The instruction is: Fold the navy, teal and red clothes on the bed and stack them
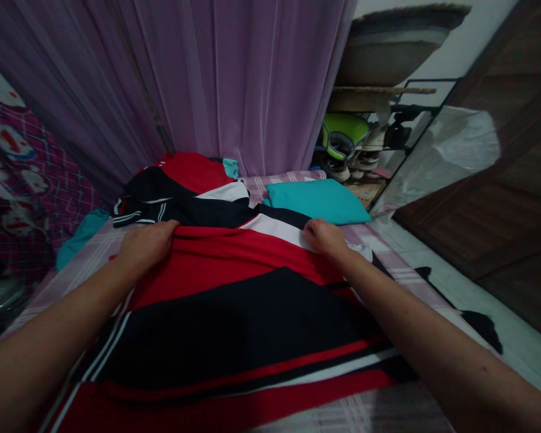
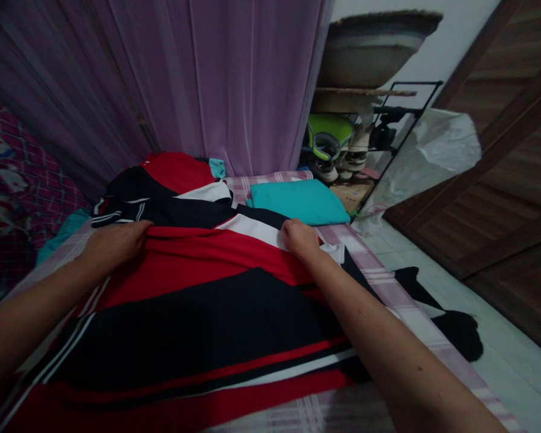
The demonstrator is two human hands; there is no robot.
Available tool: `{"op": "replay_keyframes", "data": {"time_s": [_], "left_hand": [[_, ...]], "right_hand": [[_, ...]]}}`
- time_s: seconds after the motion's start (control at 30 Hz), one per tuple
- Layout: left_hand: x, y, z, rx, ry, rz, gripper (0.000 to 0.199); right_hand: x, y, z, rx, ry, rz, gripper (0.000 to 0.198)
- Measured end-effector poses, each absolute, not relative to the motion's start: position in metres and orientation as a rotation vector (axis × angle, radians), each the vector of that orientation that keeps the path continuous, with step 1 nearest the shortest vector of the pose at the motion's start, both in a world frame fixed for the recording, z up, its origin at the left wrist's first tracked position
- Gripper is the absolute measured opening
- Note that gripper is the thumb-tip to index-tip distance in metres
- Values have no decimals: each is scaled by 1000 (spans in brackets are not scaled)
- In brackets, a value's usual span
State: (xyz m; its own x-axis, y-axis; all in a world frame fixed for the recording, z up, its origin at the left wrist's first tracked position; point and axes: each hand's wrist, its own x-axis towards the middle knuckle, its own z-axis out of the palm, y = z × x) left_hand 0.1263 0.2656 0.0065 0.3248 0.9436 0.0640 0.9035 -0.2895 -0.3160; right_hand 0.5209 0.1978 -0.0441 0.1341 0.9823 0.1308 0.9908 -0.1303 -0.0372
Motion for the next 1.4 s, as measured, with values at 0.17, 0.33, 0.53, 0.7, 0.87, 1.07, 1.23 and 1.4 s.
{"op": "replay_keyframes", "data": {"time_s": [0.17,0.33,0.53,0.7,0.87,1.07,1.23,1.4], "left_hand": [[135,275,-10,-2325,-1424,-155,46],[148,235,-45,-2622,-1141,-418,42],[144,224,-83,-2746,-1402,-238,49],[147,224,-82,-2757,-1566,-99,52],[152,220,-76,-2764,-1623,-39,54],[152,221,-80,-2765,-1551,-49,54],[149,224,-86,-2784,-1575,-19,56],[152,222,-83,-2756,-1611,-15,59]], "right_hand": [[523,203,-49,-2233,-1995,-130,43],[525,208,-46,-2245,-2014,-103,26],[536,216,-49,-2293,-1773,-121,30],[533,220,-61,-2208,-1770,-168,35],[538,227,-48,-2225,-1774,-251,43],[539,242,-42,-2268,-1687,-292,33],[542,249,-59,-2325,-1634,-291,32],[539,237,-56,-2204,-1667,-375,40]]}}
